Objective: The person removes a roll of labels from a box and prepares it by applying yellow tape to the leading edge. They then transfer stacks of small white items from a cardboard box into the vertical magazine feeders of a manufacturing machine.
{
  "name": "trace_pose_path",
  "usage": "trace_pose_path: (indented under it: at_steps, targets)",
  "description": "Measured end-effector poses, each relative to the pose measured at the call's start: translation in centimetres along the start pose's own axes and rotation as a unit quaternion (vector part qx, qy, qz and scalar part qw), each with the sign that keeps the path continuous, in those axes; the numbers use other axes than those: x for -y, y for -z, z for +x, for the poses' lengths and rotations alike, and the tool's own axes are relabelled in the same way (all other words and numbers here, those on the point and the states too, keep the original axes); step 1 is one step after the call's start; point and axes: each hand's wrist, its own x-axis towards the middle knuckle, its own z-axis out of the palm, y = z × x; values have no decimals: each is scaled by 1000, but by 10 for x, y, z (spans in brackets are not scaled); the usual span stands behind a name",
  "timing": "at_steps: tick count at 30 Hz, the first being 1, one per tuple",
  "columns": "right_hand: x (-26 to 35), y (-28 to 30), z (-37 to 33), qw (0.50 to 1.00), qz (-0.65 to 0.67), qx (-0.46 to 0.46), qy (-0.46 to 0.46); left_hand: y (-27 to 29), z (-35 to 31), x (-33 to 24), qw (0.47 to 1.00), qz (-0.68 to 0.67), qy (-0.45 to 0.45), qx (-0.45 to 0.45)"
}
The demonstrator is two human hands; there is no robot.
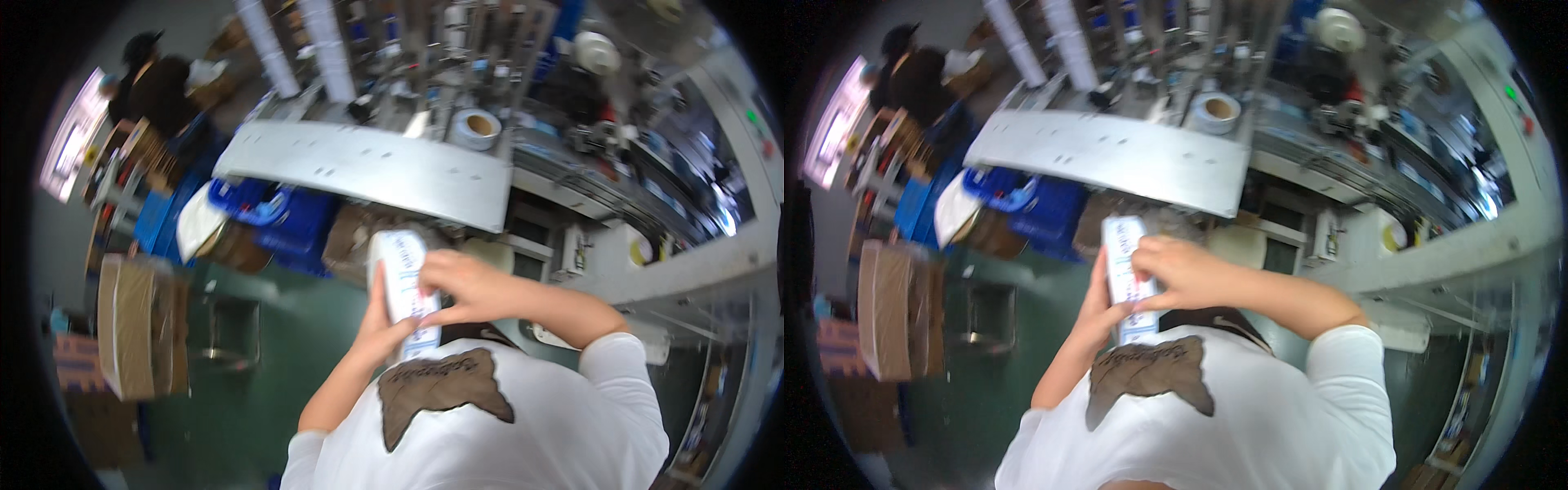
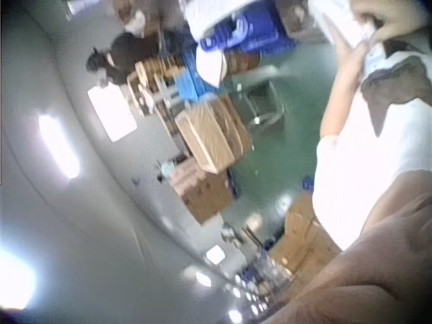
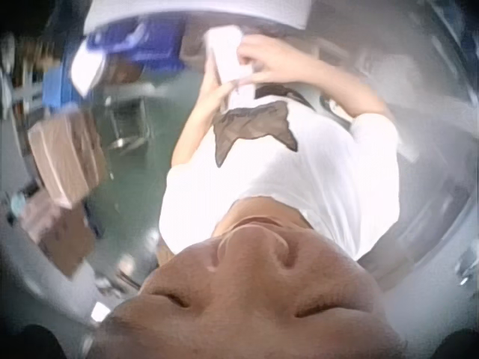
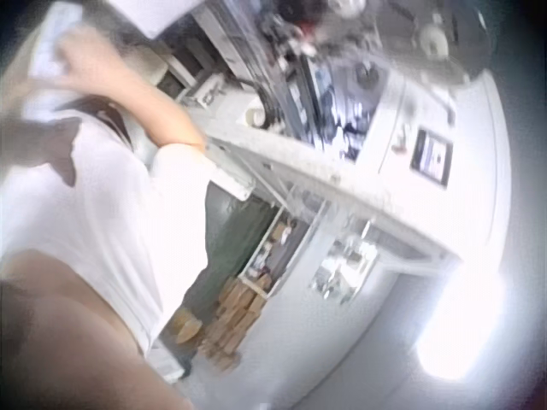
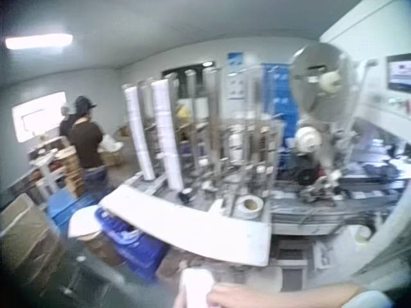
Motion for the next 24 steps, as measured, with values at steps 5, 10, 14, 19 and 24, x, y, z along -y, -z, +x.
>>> trace_pose_path:
  at_steps: [5,10,14,19,24]
  targets:
    - [1,-20,0,999,-2,-35,4,-3,-2,-5,999,-32,7,3]
    - [6,-5,-16,997,-52,-42,-49,-32,8,-19,999,-13,48,-3]
    - [12,-8,-26,993,-99,-44,-54,-35,9,-16,997,-5,76,11]
    - [8,-9,-31,994,-99,-24,-47,-30,13,-6,997,-1,79,26]
    - [0,-14,-34,994,-90,-47,-31,-35,14,-9,993,-28,109,27]
